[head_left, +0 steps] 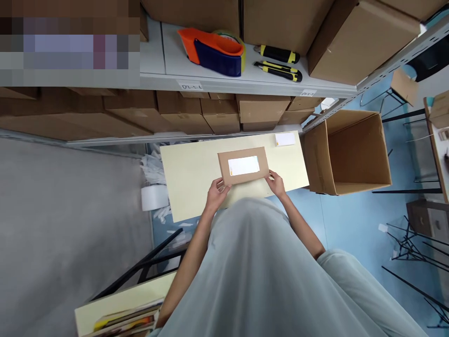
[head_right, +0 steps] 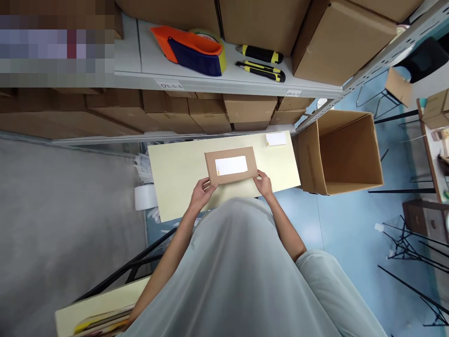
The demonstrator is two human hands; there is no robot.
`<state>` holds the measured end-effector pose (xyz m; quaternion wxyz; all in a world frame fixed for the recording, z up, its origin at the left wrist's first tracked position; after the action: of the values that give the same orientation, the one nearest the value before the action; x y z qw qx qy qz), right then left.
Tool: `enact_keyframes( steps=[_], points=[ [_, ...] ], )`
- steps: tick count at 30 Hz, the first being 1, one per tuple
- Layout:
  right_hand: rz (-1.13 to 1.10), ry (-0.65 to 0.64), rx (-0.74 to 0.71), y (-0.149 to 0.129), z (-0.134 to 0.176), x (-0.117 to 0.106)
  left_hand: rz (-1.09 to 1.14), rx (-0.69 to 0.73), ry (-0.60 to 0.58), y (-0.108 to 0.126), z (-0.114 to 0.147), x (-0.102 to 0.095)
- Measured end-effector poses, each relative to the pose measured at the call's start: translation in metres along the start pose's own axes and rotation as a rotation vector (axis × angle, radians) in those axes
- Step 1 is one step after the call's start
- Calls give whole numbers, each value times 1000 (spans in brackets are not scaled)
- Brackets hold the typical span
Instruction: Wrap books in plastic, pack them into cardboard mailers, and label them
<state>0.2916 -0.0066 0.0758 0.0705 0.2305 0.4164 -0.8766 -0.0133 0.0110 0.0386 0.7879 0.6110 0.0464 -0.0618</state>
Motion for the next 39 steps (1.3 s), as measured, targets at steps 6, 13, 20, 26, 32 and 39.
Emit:
enact_keyframes(
  steps=[6,13,20,26,32,39],
  points=[
    [-47,113,109,-5,17,-3,-198,157,-29,23,0,-18],
    [138,188,195,-10,42,14,-292,393,-173,51,-28,-32],
    [190,178,209,-18,58,30,-397,537,-347,64,-94,-23],
    [342,118,108,-22,51,17,-528,558,-419,62,-114,-17],
    [418,38,8,-27,3,-11,-612,466,-354,65,-72,-11],
    [419,-128,-120,-41,-63,-18,-687,253,-173,66,-1,30]
  ],
)
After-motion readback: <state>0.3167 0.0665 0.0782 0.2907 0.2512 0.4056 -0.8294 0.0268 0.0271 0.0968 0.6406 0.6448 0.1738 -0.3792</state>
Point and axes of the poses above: each hand's wrist, its own z-axis away from the middle knuckle, its own x-axis out of the palm, y = z × x, the point moved 1 cm from there along -z, towards the middle knuckle, and after that the axes turned 14 degrees about x, right-handed, at the moved point
